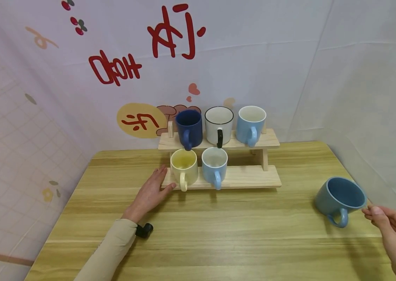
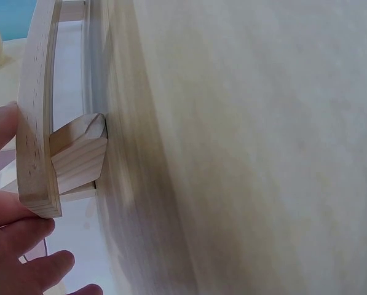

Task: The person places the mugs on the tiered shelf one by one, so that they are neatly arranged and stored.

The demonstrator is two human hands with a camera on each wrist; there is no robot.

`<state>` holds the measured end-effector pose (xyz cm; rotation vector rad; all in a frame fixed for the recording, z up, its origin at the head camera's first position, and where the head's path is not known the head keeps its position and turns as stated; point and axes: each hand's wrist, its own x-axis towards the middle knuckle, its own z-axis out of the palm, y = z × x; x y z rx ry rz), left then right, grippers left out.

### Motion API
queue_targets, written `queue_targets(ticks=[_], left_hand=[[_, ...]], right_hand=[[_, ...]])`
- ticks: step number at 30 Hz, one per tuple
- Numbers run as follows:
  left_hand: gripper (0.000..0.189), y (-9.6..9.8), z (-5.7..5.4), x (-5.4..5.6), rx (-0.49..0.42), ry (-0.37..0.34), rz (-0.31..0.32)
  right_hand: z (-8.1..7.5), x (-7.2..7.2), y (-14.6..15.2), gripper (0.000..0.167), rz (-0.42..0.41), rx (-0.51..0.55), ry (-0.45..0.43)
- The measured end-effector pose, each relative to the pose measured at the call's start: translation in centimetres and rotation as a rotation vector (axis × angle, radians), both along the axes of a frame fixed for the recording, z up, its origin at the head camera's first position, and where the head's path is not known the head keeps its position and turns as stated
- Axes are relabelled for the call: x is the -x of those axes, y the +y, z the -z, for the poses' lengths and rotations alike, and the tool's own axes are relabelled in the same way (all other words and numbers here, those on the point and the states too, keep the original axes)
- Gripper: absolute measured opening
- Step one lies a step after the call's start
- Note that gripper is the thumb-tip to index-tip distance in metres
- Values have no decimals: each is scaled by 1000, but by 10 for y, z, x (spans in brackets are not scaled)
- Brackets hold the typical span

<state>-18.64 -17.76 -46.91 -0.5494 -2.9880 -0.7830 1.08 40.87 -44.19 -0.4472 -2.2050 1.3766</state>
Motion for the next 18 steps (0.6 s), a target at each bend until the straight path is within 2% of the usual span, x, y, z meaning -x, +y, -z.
queue_targets(ticks=[2,4,8,10,14,18], left_hand=[[82,0,0,0,0,-3,-1],[82,1,0,0,0,-4,-4],[81,1,-1,-1,-4,-7,-6],[80,1,-1,-1,-4,-4,-4],[80,1,0,0,-4,-1,-1],[81,0,-1,0,0,-1,0]], right_hand=[[6,-1,6,26,-34,22,-13],[12,-2,12,27,-93,44,-76],[23,-4,24,31,-278,127,-223],[27,-4,25,35,-361,173,-253],[30,0,20,31,-422,215,-342],[30,3,15,34,-436,269,-398]])
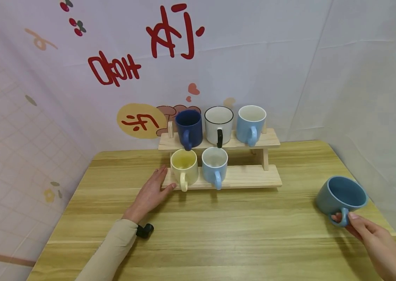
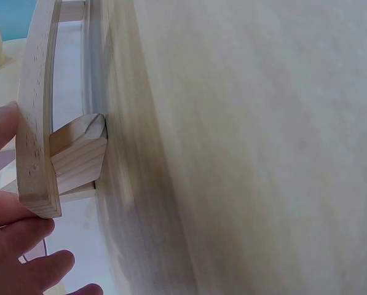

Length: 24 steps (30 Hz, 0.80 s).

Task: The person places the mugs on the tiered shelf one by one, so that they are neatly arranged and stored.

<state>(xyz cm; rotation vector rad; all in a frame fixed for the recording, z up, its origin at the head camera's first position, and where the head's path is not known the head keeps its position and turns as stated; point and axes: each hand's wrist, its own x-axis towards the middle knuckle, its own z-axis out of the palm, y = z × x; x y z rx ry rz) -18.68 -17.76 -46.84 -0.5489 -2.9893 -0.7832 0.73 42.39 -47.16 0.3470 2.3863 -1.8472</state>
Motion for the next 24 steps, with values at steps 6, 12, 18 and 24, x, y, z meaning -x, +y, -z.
queue_targets(ticks=[6,12,18,24], left_hand=[[82,0,0,0,-3,3,-2],[82,1,1,0,-4,12,0],[82,1,0,-1,-2,13,1],[82,1,1,-1,0,10,3]], right_hand=[[-1,0,-8,45,4,-116,19],[-1,1,-14,45,10,-119,34],[-1,2,-18,43,60,-84,32],[6,3,-21,31,101,229,196]])
